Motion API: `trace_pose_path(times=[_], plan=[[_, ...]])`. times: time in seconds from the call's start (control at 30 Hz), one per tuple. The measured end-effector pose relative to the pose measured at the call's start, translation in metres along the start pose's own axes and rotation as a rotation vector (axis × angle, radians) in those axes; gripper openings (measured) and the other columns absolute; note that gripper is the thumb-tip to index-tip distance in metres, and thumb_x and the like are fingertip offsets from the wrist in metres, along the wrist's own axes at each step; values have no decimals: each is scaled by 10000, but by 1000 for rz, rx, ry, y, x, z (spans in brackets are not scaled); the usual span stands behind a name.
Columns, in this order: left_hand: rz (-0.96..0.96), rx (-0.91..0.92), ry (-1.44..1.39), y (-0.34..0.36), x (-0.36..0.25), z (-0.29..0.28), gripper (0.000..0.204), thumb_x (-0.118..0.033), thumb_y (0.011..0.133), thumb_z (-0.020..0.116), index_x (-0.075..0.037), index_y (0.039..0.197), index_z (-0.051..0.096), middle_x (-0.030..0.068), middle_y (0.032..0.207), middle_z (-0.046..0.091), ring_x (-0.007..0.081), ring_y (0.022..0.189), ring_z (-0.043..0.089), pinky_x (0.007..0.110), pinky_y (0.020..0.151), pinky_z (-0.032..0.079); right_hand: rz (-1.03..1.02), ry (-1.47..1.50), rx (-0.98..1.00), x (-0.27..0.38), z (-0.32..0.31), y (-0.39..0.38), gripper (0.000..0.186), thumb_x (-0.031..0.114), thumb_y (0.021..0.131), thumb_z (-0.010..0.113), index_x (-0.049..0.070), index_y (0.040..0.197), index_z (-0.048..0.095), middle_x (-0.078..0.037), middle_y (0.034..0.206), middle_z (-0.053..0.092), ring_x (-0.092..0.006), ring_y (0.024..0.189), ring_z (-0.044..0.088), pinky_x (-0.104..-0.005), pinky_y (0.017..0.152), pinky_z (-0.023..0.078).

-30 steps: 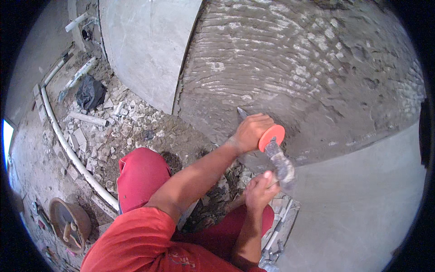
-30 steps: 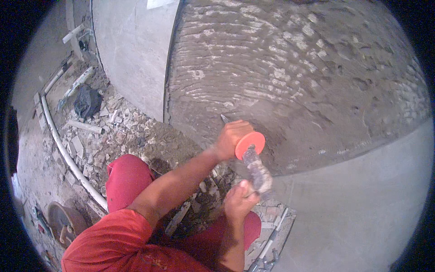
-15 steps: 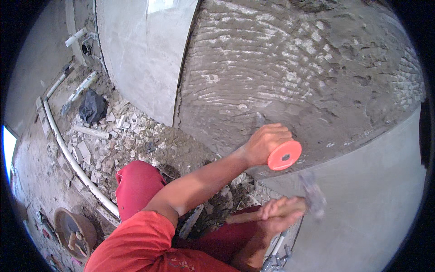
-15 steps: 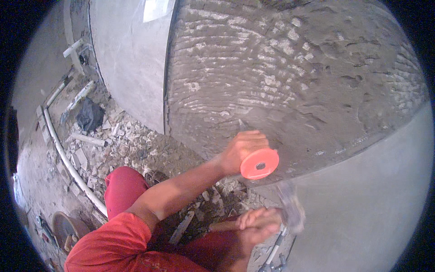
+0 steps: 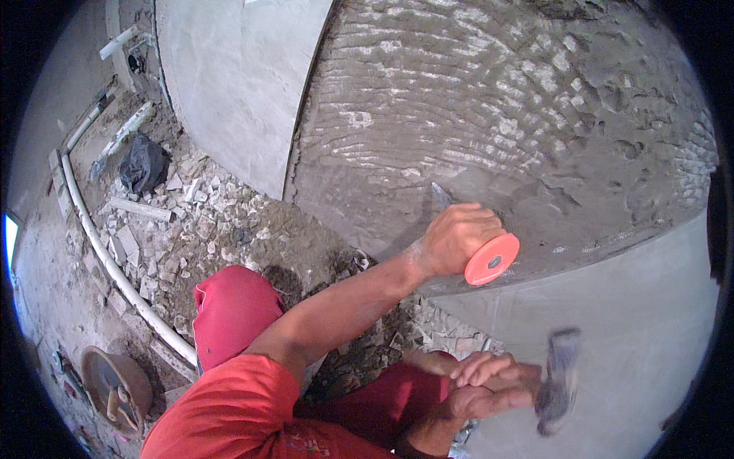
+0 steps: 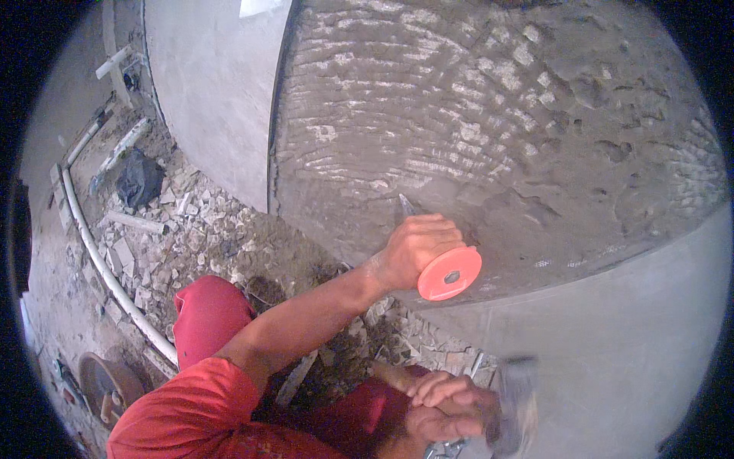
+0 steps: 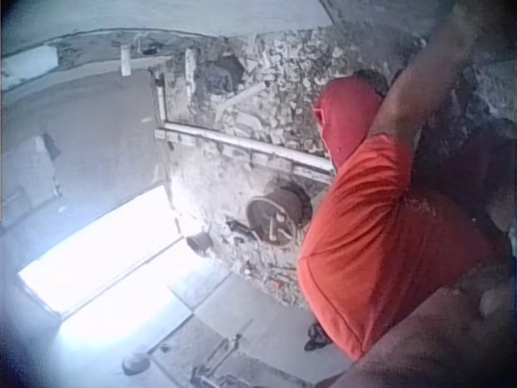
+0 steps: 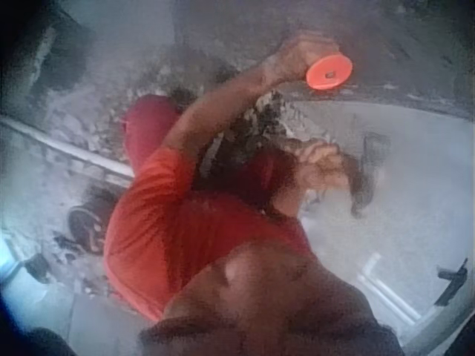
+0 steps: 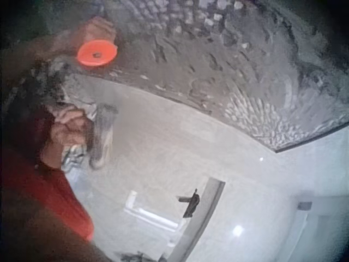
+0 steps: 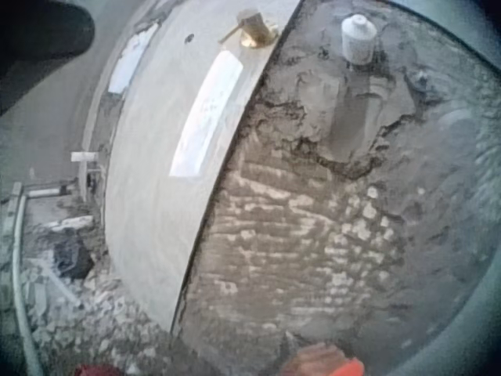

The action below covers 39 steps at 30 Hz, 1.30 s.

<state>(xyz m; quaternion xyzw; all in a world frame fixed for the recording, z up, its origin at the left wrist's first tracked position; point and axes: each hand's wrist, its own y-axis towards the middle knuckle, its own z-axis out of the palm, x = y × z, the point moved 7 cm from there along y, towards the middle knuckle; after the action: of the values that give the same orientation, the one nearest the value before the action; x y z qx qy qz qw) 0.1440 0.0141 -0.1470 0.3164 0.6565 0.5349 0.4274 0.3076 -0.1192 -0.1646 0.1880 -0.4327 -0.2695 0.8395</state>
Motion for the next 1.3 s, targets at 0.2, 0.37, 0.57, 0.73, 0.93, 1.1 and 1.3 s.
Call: trace_pose_path(times=[0.2,0.37,0.57,0.73,0.93,1.1,1.3], plan=[[-28,-11,-37,-2,4,-7,215,-161,650,692,-47,826,643,70,724,578,259,692,596,375,608,458,206,-870,185,-37,-6,12,605,615,924,552,62,700,454,-60,554,470,-167,435,475,-288,365,353],[3,-56,7,-3,2,-4,216,-143,632,719,-32,795,630,73,728,587,260,666,598,367,569,443,17,-99,119,-12,-1,0,542,585,992,438,50,904,429,-54,527,439,-147,381,439,-274,336,388],[-2,-71,-16,-6,5,-3,230,-133,613,726,-25,791,628,81,740,602,260,654,600,364,550,438,346,-768,114,-61,-21,13,528,516,1005,433,62,737,414,-65,530,453,-160,363,444,-299,307,393],[-51,-59,43,-9,9,-2,226,-160,627,719,-57,815,648,60,745,610,250,699,619,374,604,464,85,-198,21,-26,-10,12,522,530,1013,418,82,745,416,-46,520,404,-152,357,417,-298,314,402],[-24,-69,20,-9,13,-3,218,-163,636,717,-55,811,648,62,738,616,252,695,624,374,609,469,383,-724,101,-74,-30,8,439,496,1003,439,90,838,408,-54,564,442,-153,388,430,-285,334,395],[-31,-85,27,-11,11,-2,207,-164,636,716,-61,799,643,61,728,610,252,685,620,375,617,477,220,-104,75,-39,-12,2,382,396,983,468,83,768,435,-68,568,459,-160,385,434,-301,337,404],[-43,-6,83,-21,16,-9,188,-146,643,709,-56,788,631,70,728,599,255,684,613,374,617,475,471,-669,11,-74,-25,12,437,395,996,520,77,716,416,-68,562,468,-145,357,412,-286,310,369]])
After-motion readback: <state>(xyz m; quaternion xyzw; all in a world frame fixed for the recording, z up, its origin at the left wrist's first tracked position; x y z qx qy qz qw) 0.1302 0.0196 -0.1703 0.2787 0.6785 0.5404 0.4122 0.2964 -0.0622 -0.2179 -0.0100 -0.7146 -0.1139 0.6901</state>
